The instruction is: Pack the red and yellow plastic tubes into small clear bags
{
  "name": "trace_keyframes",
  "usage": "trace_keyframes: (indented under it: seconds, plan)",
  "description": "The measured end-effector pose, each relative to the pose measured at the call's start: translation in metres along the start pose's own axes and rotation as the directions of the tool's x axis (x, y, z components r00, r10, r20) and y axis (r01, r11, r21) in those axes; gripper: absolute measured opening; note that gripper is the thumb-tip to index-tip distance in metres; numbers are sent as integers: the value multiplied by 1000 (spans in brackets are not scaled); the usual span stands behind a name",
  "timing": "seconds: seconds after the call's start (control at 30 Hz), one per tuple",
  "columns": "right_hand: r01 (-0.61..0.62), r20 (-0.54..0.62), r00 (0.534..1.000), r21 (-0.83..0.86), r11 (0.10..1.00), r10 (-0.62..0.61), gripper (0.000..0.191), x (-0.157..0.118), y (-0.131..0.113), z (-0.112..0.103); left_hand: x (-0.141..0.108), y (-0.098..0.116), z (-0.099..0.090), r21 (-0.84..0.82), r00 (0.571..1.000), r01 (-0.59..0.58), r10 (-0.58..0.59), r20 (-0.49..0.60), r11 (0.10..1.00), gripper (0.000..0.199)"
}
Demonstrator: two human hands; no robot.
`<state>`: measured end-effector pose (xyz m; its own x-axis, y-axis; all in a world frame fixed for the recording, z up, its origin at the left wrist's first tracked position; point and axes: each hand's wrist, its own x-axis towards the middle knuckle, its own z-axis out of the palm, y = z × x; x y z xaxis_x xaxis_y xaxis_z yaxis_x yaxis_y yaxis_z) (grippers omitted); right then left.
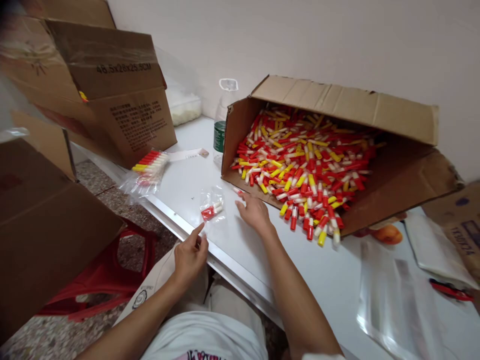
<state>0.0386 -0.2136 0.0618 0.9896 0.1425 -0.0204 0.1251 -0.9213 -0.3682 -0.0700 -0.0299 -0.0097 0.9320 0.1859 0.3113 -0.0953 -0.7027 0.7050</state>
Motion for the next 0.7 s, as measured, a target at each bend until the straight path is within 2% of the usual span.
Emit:
trace_keyframes:
  seconds: [0.07,0.13,0.2,0.3,0.4,0.47,0.57,0.63,0.7]
  plan:
    - [-128,-99,989,-193,973,110,38,25,-3,7,0,-1,-1,6,1000,-5,5,6,1000,35]
    - [-153,-97,986,-260,953,132,36,38,-7,15,0,0,-2,9,1000,-19,19,-3,1000,32]
    - [-136,-59,990,-255,957,125,32,33,-7,19,1,0,-3,14,999,-42,42,-24,999,30]
    - [-62,8,998,-136,989,64,30,-8,-2,13,6,2,-4,15,994,-88,88,-58,996,29]
    - [64,50,996,223,973,-77,33,-69,3,-2,11,7,-1,-9,989,-122,121,-82,992,29]
    - [114,17,992,349,930,-127,31,-104,0,-8,12,12,2,-28,986,-145,142,-83,989,29]
    - [189,-116,980,260,947,-163,28,-130,-10,3,8,20,8,-54,982,-184,181,-61,981,28]
    - [201,-244,954,82,976,-175,27,-131,-17,20,3,23,11,-80,975,-220,217,-35,972,28]
    - [151,-347,922,-79,985,-169,27,-124,-21,37,-2,25,15,-101,964,-264,265,-4,959,28]
